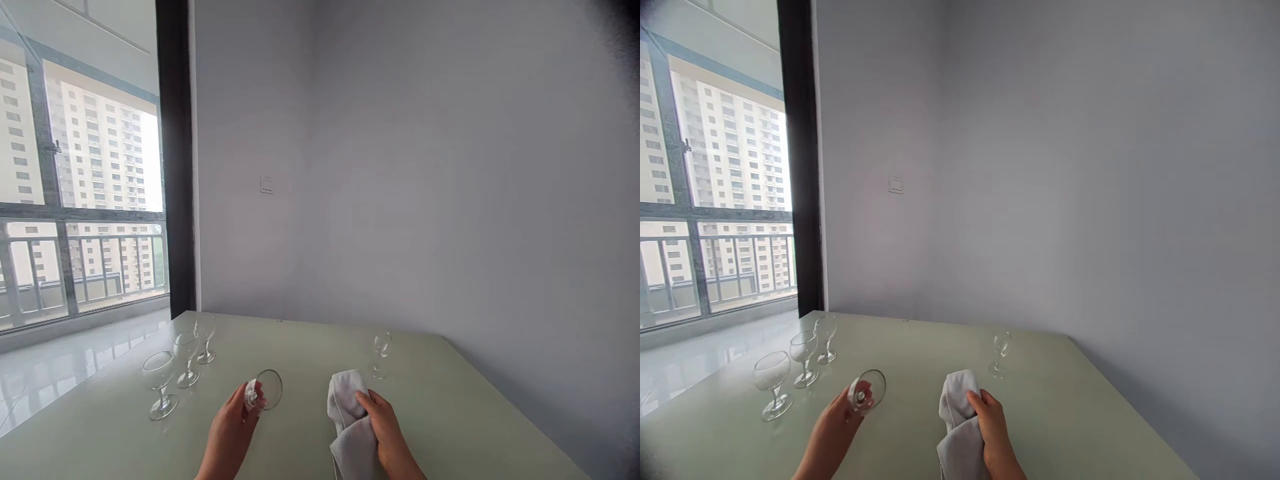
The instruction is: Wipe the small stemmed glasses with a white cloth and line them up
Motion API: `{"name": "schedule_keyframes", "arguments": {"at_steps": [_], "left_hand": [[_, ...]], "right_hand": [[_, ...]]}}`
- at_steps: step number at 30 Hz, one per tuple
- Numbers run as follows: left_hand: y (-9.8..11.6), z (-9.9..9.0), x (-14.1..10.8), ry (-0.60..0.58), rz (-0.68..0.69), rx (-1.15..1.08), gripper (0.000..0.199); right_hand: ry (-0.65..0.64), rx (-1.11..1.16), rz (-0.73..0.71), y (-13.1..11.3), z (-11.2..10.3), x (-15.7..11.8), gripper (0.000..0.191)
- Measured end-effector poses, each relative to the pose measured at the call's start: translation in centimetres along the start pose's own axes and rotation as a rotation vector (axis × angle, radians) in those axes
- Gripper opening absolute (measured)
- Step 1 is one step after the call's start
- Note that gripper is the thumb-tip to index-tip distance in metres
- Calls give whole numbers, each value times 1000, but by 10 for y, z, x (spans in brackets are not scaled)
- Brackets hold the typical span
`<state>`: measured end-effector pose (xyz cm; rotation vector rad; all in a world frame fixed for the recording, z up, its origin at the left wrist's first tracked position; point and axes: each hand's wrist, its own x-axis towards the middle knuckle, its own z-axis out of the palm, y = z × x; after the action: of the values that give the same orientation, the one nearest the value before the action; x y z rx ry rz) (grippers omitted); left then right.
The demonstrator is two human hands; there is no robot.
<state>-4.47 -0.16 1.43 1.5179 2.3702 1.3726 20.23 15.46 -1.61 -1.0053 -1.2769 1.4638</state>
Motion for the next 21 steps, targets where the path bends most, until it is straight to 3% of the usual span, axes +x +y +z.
{"name": "schedule_keyframes", "arguments": {"at_steps": [4, 7, 10, 12, 16, 21], "left_hand": [[33, 37, 14, -93, 195, 113, 20], [40, 62, 18, -121, 246, 132, 22], [41, 82, 15, -139, 274, 178, 24], [40, 89, 11, -153, 287, 211, 24], [35, 88, 6, -160, 307, 289, 25], [29, 75, 6, -114, 322, 432, 23]], "right_hand": [[155, -125, -137, -18, -20, 4, 34], [218, -164, -201, -27, -28, 2, 25], [250, -153, -262, -26, -19, -5, 26], [161, -119, -277, -20, -5, -13, 29], [-216, -83, -175, -4, 28, -30, 45], [-389, -42, -356, 10, 43, -38, 54]]}}
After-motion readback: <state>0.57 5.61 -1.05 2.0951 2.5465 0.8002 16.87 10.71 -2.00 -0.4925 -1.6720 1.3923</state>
